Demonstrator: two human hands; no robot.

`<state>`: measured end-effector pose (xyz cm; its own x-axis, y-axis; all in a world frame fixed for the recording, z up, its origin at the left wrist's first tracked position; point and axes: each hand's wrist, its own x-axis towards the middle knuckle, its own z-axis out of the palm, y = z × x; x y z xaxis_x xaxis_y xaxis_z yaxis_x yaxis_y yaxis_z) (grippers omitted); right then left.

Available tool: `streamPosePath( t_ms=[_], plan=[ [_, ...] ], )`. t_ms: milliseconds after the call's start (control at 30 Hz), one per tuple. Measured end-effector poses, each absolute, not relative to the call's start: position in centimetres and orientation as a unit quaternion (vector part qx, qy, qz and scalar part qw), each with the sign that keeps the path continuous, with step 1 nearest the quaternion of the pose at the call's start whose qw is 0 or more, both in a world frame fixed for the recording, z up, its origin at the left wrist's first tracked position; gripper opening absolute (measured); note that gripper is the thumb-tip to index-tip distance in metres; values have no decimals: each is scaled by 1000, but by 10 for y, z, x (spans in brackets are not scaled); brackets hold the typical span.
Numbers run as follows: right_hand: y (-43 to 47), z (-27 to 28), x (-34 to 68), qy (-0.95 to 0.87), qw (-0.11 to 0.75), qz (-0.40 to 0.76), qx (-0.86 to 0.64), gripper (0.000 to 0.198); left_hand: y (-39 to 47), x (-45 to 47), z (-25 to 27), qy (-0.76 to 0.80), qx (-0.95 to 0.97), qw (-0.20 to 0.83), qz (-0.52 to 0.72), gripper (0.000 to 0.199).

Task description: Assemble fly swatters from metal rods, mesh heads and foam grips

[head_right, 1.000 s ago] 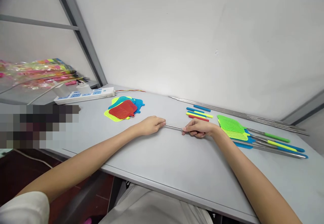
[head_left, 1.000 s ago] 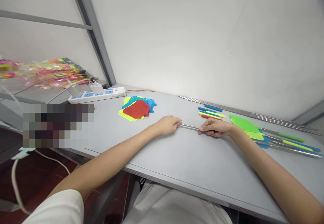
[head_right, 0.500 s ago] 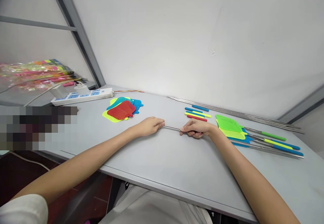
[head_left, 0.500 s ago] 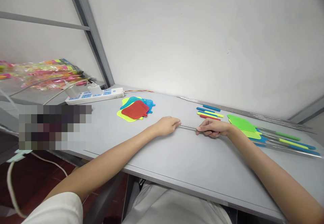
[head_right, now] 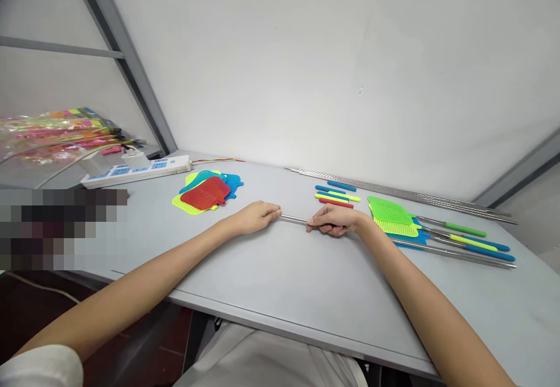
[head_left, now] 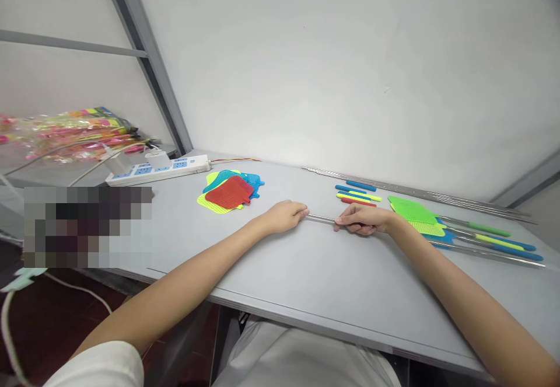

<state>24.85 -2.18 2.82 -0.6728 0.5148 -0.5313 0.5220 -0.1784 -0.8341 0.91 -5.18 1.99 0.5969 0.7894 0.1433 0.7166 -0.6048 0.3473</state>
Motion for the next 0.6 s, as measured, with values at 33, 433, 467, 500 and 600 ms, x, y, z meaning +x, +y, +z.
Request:
streamPosePath(
  t_ms=[33, 433, 467, 500, 600],
  plan=[
    [-22, 28, 248, 641, 1, -652, 405, 32, -51, 9, 21, 423, 883, 139, 145, 34],
    [-23, 28, 246, 647, -16, -651, 397, 33, -40, -16, 41, 455, 850, 244, 104, 38],
    [-23, 28, 246, 648, -16, -650, 397, 34, -40, -17, 41, 451, 851, 249, 102, 37],
    [-23, 28, 247, 648, -16, -649, 399, 34, -39, -17, 40, 447, 852, 250, 104, 37],
    [-21, 27, 248, 648, -15, -647, 401, 35, -39, -13, 33, 437, 858, 235, 133, 34]
  ],
)
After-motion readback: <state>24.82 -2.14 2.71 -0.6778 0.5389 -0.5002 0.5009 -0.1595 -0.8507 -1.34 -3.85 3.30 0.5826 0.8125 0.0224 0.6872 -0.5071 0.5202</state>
